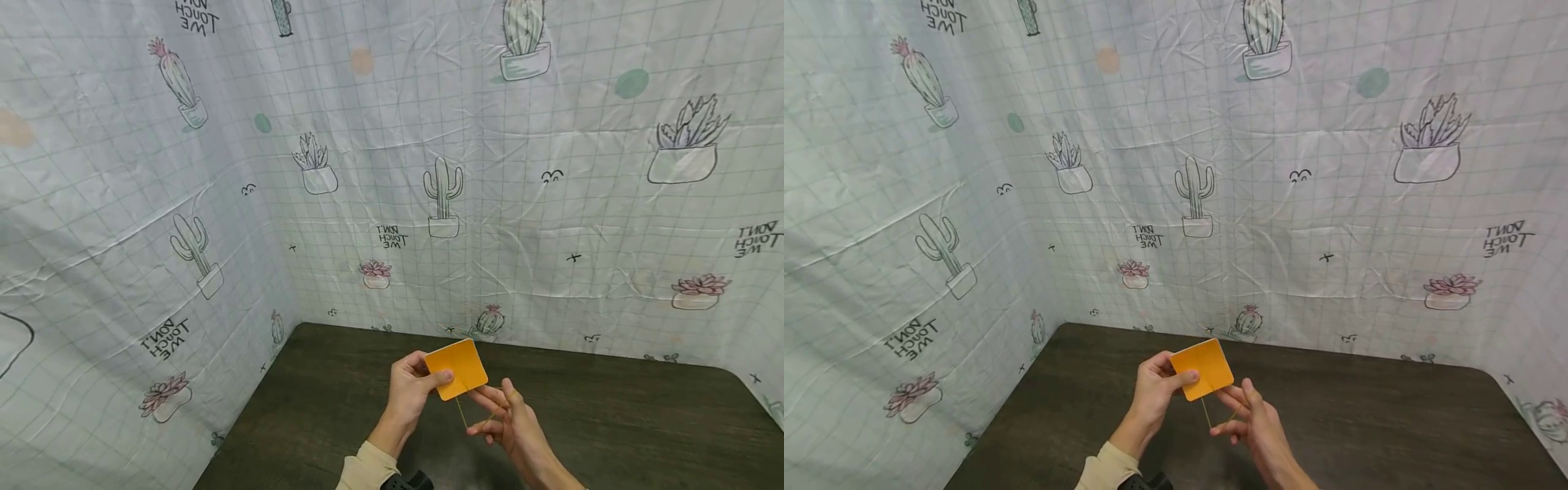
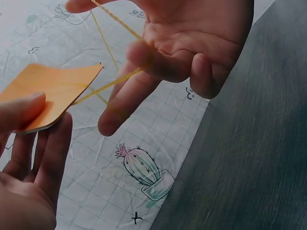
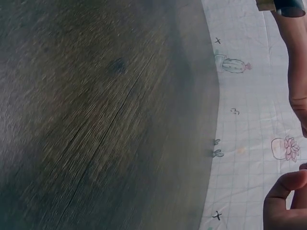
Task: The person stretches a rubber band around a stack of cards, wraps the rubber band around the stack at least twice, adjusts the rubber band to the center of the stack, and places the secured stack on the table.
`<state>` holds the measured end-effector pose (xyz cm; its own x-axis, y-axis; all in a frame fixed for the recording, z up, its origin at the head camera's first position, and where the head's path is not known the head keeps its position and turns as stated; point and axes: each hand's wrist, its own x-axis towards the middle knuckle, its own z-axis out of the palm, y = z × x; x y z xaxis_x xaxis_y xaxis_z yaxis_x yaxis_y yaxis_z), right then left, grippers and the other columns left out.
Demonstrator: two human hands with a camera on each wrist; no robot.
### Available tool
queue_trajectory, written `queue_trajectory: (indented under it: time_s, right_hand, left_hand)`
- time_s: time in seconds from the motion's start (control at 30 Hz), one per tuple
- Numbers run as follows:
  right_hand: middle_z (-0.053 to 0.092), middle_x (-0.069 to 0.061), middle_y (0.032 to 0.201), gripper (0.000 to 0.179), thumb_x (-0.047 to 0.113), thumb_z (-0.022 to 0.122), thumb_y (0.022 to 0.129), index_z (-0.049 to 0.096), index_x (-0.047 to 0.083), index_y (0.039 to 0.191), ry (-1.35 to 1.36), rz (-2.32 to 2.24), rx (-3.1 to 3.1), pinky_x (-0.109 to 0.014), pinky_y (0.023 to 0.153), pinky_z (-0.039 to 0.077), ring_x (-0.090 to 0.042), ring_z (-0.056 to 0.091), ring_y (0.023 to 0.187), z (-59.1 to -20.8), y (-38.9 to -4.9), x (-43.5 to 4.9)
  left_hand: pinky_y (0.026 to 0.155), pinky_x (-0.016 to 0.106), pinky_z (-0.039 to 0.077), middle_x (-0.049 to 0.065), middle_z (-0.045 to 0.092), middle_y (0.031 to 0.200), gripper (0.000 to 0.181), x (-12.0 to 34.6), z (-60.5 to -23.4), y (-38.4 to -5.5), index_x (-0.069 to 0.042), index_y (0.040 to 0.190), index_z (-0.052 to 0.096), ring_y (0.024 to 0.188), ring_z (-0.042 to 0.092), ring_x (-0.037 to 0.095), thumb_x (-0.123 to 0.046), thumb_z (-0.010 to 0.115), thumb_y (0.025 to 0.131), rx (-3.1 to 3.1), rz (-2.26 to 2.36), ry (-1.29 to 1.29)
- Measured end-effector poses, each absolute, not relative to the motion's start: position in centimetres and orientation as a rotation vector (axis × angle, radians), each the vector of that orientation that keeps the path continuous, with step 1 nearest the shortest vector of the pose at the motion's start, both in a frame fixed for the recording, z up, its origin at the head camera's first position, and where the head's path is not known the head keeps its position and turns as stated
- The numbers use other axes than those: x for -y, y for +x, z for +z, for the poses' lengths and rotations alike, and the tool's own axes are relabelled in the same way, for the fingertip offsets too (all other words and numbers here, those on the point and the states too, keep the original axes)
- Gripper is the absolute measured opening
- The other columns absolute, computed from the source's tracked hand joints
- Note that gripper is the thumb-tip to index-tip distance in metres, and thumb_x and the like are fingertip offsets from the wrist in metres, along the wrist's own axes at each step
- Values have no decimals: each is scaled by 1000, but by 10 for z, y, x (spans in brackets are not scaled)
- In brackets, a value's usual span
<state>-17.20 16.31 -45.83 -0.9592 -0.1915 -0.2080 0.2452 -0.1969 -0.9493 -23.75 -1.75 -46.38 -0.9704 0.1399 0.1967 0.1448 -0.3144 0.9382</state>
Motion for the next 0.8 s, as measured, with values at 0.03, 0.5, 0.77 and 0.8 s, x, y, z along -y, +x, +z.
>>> queue_trajectory:
  time_s: [0.03, 0.5, 0.77, 0.8]
  right_hand:
    - [42, -18, 139, 85, 64, 21, 93, 25, -5, 142, 58, -2220, -1784, -30, 63, 45, -32, 64, 84, -459, -173, -164]
    - [52, -18, 130, 84, 64, 14, 93, 35, -5, 137, -141, -2051, -1646, -33, 71, 42, -32, 64, 88, -470, -184, -187]
    - [58, -20, 119, 87, 63, 12, 93, 29, -10, 137, -189, -1993, -1629, -42, 84, 45, -36, 63, 88, -471, -185, -192]
    - [59, -18, 118, 86, 63, 12, 94, 30, -10, 136, -199, -1989, -1633, -42, 84, 45, -36, 63, 88, -470, -185, -193]
  left_hand:
    - [60, 29, 54, 16, 67, 88, 25, 18, -464, -238, 7, 90, 63, 75, 65, 23, -8, 77, 75, 1851, -2514, -419]
    - [59, 29, 54, 12, 68, 87, 23, 22, -470, -237, 6, 90, 64, 74, 65, 20, -13, 74, 80, 1991, -2467, -773]
    - [53, 23, 50, 4, 64, 76, 17, 21, -475, -237, 6, 89, 65, 63, 59, 15, -7, 72, 80, 2059, -2444, -841]
    - [54, 24, 50, 4, 64, 76, 17, 20, -475, -236, 6, 88, 65, 64, 60, 15, -7, 72, 80, 2069, -2441, -844]
